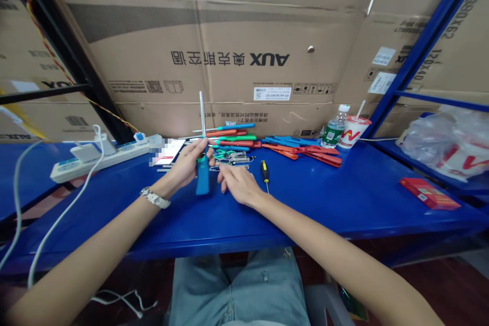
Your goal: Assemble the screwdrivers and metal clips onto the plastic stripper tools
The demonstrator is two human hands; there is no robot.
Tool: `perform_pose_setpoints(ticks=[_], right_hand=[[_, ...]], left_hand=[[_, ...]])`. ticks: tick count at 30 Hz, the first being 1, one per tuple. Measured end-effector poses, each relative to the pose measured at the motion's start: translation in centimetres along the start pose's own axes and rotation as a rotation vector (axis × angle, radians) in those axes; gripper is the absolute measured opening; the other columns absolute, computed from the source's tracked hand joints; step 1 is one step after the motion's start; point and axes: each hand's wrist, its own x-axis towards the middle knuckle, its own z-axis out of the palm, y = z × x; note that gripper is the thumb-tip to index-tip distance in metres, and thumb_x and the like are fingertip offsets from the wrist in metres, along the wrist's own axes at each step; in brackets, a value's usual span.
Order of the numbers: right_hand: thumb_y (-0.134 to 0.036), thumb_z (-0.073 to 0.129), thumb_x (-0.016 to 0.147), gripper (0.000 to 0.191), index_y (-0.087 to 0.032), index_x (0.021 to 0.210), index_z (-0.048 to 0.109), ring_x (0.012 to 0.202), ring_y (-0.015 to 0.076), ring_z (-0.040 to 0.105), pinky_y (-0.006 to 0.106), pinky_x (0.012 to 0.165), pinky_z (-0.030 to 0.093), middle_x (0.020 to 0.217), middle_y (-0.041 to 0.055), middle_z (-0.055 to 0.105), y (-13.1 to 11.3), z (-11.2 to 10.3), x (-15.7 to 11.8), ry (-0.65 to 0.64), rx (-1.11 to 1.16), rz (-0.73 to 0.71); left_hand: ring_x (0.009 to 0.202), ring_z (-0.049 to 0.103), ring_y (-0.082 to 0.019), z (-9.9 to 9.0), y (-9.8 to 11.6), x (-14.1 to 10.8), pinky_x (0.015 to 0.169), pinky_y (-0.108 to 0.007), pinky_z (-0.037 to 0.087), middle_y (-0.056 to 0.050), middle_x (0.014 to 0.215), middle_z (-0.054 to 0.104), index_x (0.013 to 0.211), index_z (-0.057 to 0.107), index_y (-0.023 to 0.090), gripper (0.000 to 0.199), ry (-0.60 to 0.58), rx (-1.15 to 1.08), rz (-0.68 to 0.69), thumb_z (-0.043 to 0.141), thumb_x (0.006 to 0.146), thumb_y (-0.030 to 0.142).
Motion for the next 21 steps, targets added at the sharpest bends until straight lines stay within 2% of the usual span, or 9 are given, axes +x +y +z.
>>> perform_pose_setpoints(ticks=[3,5,7,11,14,17,19,21], right_hand=[[-0.025,0.055,0.099,0.013,-0.021,0.098,0.068,0.088,0.0203,0.066,0.032,0.076,0.045,0.097,0.0038,0.073,0.0,-1.6,0.3,0.026,-0.406,-0.045],[-0.025,0.064,0.094,0.020,-0.021,0.114,0.067,0.103,0.0236,0.063,0.034,0.083,0.046,0.117,0.0086,0.068,0.0,-1.9,0.9,-0.005,-0.586,-0.133],[-0.028,0.064,0.096,0.025,-0.020,0.119,0.067,0.110,0.0257,0.060,0.038,0.089,0.046,0.121,0.0115,0.065,0.2,-1.6,1.7,-0.075,-0.693,-0.210],[-0.027,0.061,0.099,0.017,-0.018,0.109,0.071,0.112,0.0278,0.058,0.044,0.095,0.044,0.111,0.0123,0.068,0.8,-0.7,2.3,-0.135,-0.770,-0.252],[-0.026,0.062,0.098,0.014,-0.018,0.106,0.071,0.110,0.0275,0.060,0.044,0.097,0.044,0.109,0.0120,0.071,1.2,-0.8,1.9,-0.119,-0.695,-0.260],[-0.027,0.060,0.097,0.016,-0.018,0.105,0.071,0.095,0.0236,0.065,0.039,0.088,0.047,0.100,0.0091,0.073,1.9,-1.9,1.5,-0.047,-0.429,-0.193],[-0.034,0.058,0.097,0.021,-0.019,0.103,0.071,0.077,0.0193,0.063,0.034,0.074,0.048,0.086,0.0044,0.072,2.6,-2.9,1.5,0.076,-0.149,-0.087],[-0.045,0.059,0.093,0.028,-0.020,0.095,0.070,0.063,0.0157,0.056,0.030,0.063,0.044,0.072,0.0001,0.065,3.2,-3.9,1.8,0.251,0.151,0.019]], left_hand=[[0.040,0.038,-0.006,-2.0,0.5,-0.3,0.040,-0.021,0.036,0.007,0.062,0.048,0.094,0.060,0.018,0.038,-0.105,0.247,-0.049,0.070,0.089,0.054],[0.040,0.035,-0.007,-2.8,0.7,-0.6,0.041,-0.022,0.032,0.007,0.059,0.046,0.091,0.058,0.018,0.034,-0.138,0.443,-0.027,0.062,0.095,0.052],[0.045,0.040,-0.009,-3.0,0.7,-0.8,0.046,-0.023,0.035,0.006,0.058,0.048,0.086,0.056,0.019,0.032,-0.151,0.663,0.052,0.055,0.099,0.048],[0.057,0.053,-0.014,-3.1,0.8,-1.4,0.057,-0.026,0.038,0.001,0.066,0.059,0.091,0.060,0.018,0.030,-0.209,1.049,0.197,0.049,0.102,0.043],[0.060,0.057,-0.017,-3.0,0.7,-1.7,0.060,-0.028,0.039,-0.001,0.069,0.064,0.097,0.062,0.017,0.030,-0.253,1.181,0.207,0.046,0.103,0.042],[0.059,0.059,-0.017,-3.0,0.6,-1.8,0.059,-0.028,0.039,-0.003,0.070,0.066,0.098,0.064,0.017,0.031,-0.263,1.240,0.220,0.045,0.104,0.040],[0.058,0.059,-0.017,-2.9,0.6,-1.9,0.059,-0.028,0.038,-0.003,0.070,0.067,0.099,0.065,0.017,0.032,-0.275,1.259,0.214,0.044,0.105,0.040],[0.057,0.060,-0.018,-2.7,0.7,-2.0,0.059,-0.028,0.038,-0.003,0.069,0.067,0.098,0.066,0.016,0.033,-0.295,1.278,0.200,0.043,0.105,0.039]])
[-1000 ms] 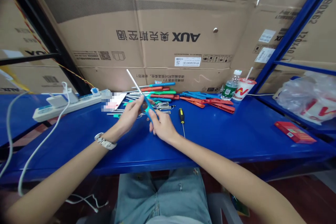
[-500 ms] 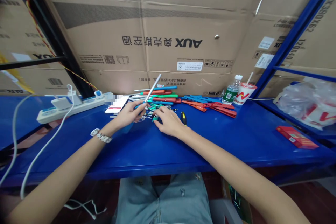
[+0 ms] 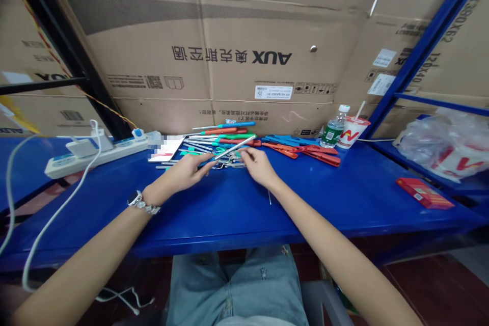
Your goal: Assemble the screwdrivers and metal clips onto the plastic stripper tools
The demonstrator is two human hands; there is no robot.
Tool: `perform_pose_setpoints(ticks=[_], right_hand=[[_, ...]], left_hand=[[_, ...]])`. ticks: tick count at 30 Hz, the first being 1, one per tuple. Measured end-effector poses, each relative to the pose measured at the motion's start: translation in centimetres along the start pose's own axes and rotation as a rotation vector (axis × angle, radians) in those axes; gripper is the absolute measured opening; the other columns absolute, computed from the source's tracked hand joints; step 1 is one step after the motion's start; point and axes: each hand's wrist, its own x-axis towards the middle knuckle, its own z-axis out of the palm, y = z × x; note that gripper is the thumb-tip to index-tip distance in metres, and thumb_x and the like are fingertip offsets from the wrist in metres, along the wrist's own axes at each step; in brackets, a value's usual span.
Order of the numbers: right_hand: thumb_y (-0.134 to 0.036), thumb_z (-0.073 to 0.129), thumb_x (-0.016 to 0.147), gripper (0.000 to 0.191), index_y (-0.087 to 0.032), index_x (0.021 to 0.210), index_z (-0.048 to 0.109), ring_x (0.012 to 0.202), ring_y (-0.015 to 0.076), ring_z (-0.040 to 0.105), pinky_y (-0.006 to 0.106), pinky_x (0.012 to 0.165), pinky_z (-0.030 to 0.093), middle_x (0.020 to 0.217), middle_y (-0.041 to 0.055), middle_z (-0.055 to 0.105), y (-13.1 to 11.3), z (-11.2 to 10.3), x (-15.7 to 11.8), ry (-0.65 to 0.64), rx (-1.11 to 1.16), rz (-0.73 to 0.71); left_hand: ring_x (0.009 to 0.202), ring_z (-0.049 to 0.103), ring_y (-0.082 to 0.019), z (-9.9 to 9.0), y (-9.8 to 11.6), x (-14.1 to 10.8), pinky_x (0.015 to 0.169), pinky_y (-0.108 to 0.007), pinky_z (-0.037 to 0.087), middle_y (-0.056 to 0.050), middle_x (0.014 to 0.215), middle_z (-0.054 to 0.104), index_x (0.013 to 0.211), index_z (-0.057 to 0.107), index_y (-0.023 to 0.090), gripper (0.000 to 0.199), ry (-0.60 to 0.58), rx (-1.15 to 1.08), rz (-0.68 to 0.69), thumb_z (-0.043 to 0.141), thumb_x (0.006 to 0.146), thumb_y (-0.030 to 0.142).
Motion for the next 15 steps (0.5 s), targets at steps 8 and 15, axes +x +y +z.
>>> perform_pose_setpoints(ticks=[8,15], right_hand=[[-0.045,0.071,0.077,0.026,-0.024,0.082,0.057,0.059,0.0128,0.049,0.026,0.055,0.040,0.066,-0.0043,0.055,-0.4,-1.0,1.2,0.307,0.575,0.054],[-0.052,0.066,0.082,0.029,-0.024,0.085,0.061,0.059,0.0134,0.048,0.027,0.057,0.041,0.066,-0.0033,0.053,-0.5,-1.7,1.1,0.341,0.417,-0.028]], left_hand=[[0.053,0.052,-0.016,-0.2,0.6,-0.2,0.057,-0.028,0.036,-0.003,0.064,0.063,0.100,0.069,0.017,0.035,-0.030,0.017,-0.011,0.041,0.104,0.039],[0.047,0.045,-0.016,0.0,-0.1,-0.3,0.054,-0.029,0.029,-0.001,0.057,0.057,0.096,0.071,0.020,0.034,-0.005,0.015,0.001,0.045,0.103,0.042]])
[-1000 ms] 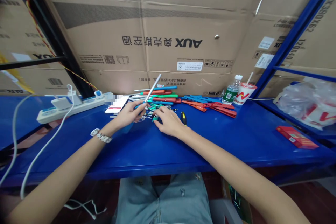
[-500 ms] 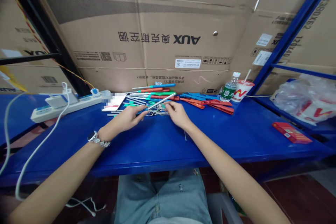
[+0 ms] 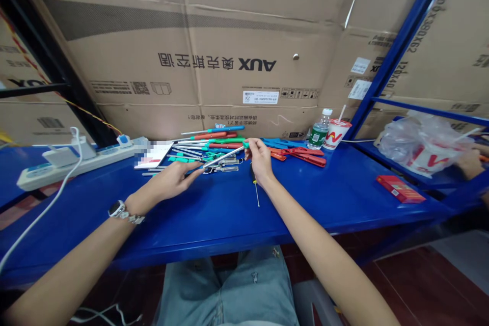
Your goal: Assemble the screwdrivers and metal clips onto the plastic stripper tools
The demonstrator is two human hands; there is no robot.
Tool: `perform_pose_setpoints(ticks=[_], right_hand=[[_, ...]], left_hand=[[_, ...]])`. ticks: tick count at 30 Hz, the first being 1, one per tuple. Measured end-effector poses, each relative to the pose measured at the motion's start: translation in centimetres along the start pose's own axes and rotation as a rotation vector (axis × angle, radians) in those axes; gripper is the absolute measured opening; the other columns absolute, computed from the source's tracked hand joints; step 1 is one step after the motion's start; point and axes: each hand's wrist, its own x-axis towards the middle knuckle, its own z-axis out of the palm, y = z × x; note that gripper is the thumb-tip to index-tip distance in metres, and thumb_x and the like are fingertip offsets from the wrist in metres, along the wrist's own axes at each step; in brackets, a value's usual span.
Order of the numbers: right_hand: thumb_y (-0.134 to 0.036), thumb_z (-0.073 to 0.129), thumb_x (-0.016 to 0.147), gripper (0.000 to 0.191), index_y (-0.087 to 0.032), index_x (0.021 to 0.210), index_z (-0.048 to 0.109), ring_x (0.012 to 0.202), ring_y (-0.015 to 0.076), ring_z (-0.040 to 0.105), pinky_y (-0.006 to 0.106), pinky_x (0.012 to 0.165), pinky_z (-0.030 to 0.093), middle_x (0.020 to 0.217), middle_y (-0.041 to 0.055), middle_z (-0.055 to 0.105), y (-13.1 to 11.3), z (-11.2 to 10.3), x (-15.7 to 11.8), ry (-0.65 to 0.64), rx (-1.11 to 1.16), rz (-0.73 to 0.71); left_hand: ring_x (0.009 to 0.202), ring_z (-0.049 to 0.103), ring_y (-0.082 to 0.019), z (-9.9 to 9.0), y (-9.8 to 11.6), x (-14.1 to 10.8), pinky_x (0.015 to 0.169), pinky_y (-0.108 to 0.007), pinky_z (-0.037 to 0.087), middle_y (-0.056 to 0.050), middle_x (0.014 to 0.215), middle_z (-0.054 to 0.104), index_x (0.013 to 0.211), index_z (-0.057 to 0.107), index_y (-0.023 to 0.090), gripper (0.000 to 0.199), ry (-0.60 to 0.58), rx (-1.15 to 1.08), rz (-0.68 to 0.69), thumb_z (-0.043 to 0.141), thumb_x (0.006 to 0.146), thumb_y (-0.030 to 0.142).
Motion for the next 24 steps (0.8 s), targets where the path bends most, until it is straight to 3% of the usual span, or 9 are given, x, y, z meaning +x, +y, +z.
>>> perform_pose_setpoints(ticks=[4,10,18,24], right_hand=[[-0.054,0.066,0.084,0.032,-0.023,0.089,0.062,0.062,0.0138,0.049,0.028,0.061,0.043,0.070,-0.0024,0.056,-0.16,0.30,-0.51,-0.070,-0.202,-0.136],[-0.055,0.062,0.088,0.033,-0.023,0.094,0.059,0.062,0.0144,0.049,0.029,0.060,0.043,0.074,-0.0012,0.057,-0.17,0.38,-0.41,0.082,-0.176,-0.194],[-0.059,0.067,0.082,0.038,-0.023,0.093,0.061,0.076,0.0179,0.061,0.032,0.071,0.050,0.083,0.0016,0.065,0.14,0.31,-0.44,-0.071,-0.189,-0.126],[-0.055,0.083,0.067,0.047,-0.025,0.090,0.057,0.067,0.0149,0.057,0.030,0.066,0.049,0.074,-0.0036,0.061,-0.23,0.60,-0.56,-0.120,0.036,0.041]], left_hand=[[0.048,0.046,-0.016,-0.08,-0.04,-0.03,0.055,-0.029,0.030,-0.001,0.057,0.057,0.097,0.071,0.019,0.034,-0.003,0.008,-0.005,0.045,0.103,0.041],[0.051,0.050,-0.017,-0.09,0.16,-0.13,0.056,-0.029,0.032,-0.003,0.062,0.062,0.102,0.071,0.018,0.037,-0.006,0.036,0.001,0.043,0.104,0.042],[0.048,0.047,-0.017,-0.21,0.34,-0.14,0.054,-0.029,0.030,-0.001,0.058,0.058,0.101,0.071,0.018,0.037,-0.011,0.018,0.001,0.043,0.104,0.042],[0.047,0.047,-0.016,0.00,0.54,-0.09,0.055,-0.029,0.030,-0.002,0.060,0.060,0.097,0.071,0.019,0.033,-0.002,-0.018,0.006,0.046,0.103,0.040]])
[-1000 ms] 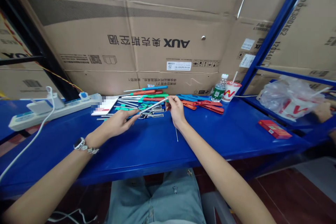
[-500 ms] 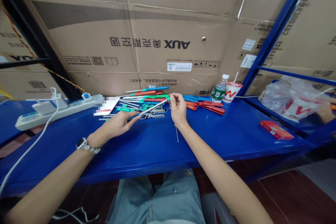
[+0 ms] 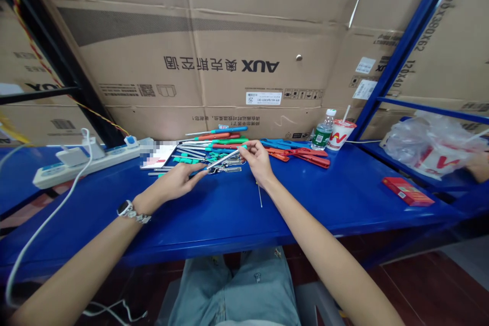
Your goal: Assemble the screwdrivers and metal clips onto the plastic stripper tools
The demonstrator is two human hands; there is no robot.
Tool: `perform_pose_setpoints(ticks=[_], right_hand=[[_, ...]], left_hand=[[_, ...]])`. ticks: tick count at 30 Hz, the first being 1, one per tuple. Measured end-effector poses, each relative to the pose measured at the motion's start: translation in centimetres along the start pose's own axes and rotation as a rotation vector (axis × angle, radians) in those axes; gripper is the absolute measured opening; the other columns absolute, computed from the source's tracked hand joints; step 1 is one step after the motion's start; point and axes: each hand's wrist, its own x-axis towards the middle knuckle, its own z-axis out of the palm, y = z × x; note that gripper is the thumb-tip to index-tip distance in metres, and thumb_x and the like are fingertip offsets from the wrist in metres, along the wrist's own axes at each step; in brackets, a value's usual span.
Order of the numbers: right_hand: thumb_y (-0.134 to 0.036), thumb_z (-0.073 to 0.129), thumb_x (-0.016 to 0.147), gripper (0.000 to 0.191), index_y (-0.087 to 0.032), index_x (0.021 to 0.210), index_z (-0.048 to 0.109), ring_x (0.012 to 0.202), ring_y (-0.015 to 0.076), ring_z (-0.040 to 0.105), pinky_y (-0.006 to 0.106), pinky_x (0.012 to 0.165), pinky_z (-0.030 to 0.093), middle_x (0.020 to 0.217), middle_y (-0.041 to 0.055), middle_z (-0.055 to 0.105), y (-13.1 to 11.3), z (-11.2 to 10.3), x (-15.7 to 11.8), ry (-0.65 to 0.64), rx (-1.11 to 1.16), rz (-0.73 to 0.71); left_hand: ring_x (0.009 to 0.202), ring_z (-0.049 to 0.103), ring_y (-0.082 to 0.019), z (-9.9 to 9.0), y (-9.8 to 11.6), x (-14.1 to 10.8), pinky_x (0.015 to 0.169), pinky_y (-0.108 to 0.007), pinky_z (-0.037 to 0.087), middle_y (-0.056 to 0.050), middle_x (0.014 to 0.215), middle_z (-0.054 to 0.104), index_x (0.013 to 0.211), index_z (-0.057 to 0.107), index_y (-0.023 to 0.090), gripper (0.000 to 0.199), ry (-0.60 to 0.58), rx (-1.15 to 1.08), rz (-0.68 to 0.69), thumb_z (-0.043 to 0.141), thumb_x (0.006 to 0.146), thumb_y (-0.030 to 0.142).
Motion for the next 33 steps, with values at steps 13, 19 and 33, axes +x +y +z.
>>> perform_pose_setpoints(ticks=[13,19,33], right_hand=[[-0.053,0.086,0.063,0.040,-0.022,0.075,0.064,0.055,0.0090,0.038,0.027,0.056,0.038,0.061,-0.0070,0.047,-1.5,-0.3,-0.1,-0.056,0.126,0.112],[-0.057,0.085,0.063,0.043,-0.022,0.080,0.065,0.056,0.0100,0.046,0.026,0.057,0.040,0.063,-0.0061,0.054,-0.4,-0.4,0.3,-0.006,0.049,0.054],[-0.058,0.089,0.058,0.048,-0.022,0.075,0.062,0.056,0.0116,0.052,0.027,0.057,0.043,0.061,-0.0046,0.061,0.5,1.0,-0.6,-0.001,0.021,0.094]], left_hand=[[0.049,0.051,-0.017,-0.3,-0.3,-0.1,0.054,-0.029,0.031,-0.004,0.063,0.064,0.103,0.073,0.020,0.036,0.011,-0.008,0.018,0.046,0.103,0.042],[0.053,0.055,-0.019,0.3,-0.4,-0.1,0.057,-0.030,0.034,-0.006,0.068,0.068,0.104,0.074,0.019,0.033,0.024,-0.011,0.032,0.049,0.101,0.041],[0.062,0.060,-0.023,0.8,0.4,0.2,0.060,-0.031,0.036,-0.011,0.081,0.072,0.106,0.071,0.017,0.035,0.034,0.131,-0.010,0.044,0.103,0.039]])
